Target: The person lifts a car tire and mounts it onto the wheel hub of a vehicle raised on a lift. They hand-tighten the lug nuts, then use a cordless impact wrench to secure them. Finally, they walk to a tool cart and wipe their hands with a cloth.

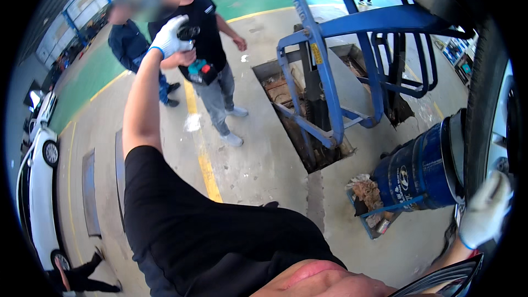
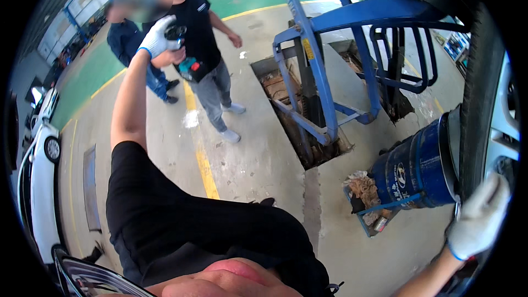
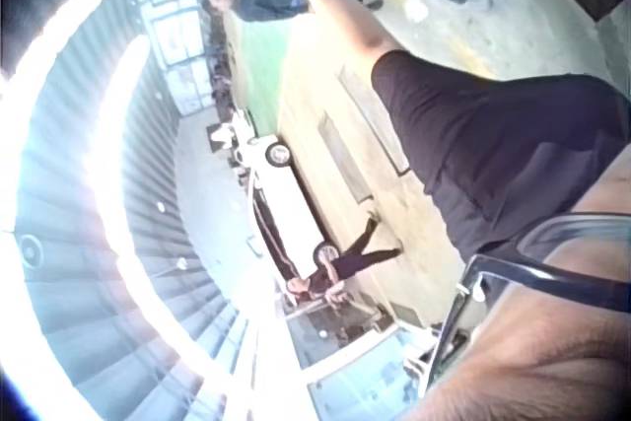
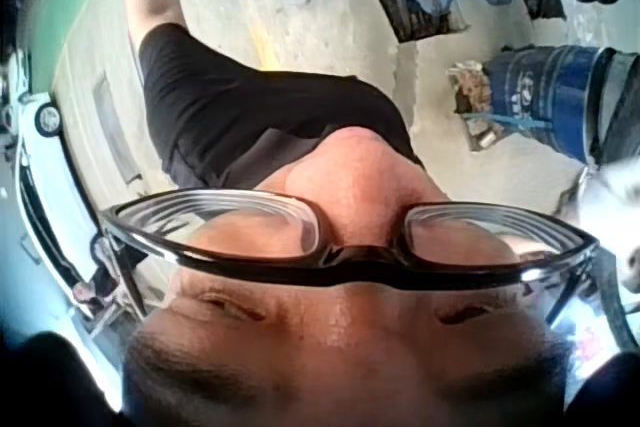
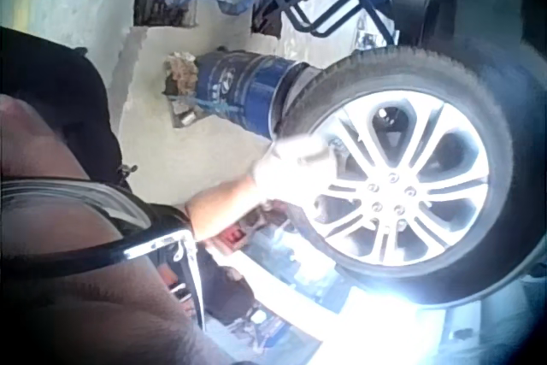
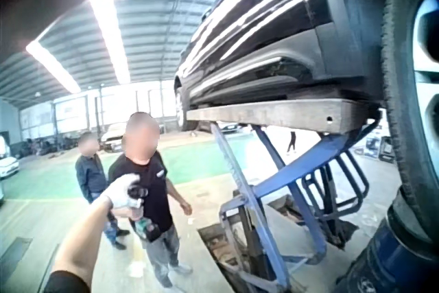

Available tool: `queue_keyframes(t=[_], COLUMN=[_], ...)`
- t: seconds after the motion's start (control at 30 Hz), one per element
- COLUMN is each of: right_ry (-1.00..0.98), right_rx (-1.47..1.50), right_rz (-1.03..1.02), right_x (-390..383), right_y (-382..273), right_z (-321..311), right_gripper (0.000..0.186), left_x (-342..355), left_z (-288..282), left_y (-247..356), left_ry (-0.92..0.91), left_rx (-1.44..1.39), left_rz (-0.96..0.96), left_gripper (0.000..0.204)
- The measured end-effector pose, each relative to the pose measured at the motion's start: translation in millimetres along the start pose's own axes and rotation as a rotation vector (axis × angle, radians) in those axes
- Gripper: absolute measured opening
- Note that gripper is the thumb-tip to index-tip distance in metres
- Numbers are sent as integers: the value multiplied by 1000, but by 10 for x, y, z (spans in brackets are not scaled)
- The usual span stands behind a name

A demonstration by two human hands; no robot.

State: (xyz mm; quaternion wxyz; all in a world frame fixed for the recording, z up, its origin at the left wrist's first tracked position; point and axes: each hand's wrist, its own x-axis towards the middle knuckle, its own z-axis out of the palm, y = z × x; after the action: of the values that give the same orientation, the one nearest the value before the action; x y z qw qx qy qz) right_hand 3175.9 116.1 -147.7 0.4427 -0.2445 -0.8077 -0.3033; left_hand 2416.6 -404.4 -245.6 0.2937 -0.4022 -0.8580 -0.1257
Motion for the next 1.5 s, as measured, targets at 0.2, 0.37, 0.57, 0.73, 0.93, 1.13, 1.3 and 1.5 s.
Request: queue_keyframes(t=[0.2, 0.37, 0.57, 0.73, 0.93, 1.13, 1.3, 1.5], right_ry=[-185, -416, -429, -209, -201, -228, 166, 143], right_rx=[431, 629, 1084, 856, 431, 662, 1288, 637], right_rz=[273, 304, 64, 20, 217, 458, 840, 906], right_x=[-440, -976, -761, -415, -925, -1716, -1976, -1402], right_y=[-1630, -2254, -3013, -3148, -2284, -1290, -715, 157], right_z=[433, 854, 776, 420, 645, 273, 52, -864], right_gripper=[9, 22, 61, 90, 75, 84, 38, 17], left_x=[210, 226, 231, 368, 540, 231, 3, 294], left_z=[-442, -521, -852, -1181, -558, -815, -1093, -1029], left_y=[883, 1602, 2849, 4433, 5695, 7236, 8187, 8882], left_ry=[-583, -333, -166, -197, -581, -1128, -1249, -213], left_rx=[-94, -84, -181, -330, -1194, -1730, -2227, -1829], left_rz=[-25, 214, 306, 323, 269, 317, 430, 996], left_gripper=[63, 39, 33, 43, 37, 21, 35, 54])
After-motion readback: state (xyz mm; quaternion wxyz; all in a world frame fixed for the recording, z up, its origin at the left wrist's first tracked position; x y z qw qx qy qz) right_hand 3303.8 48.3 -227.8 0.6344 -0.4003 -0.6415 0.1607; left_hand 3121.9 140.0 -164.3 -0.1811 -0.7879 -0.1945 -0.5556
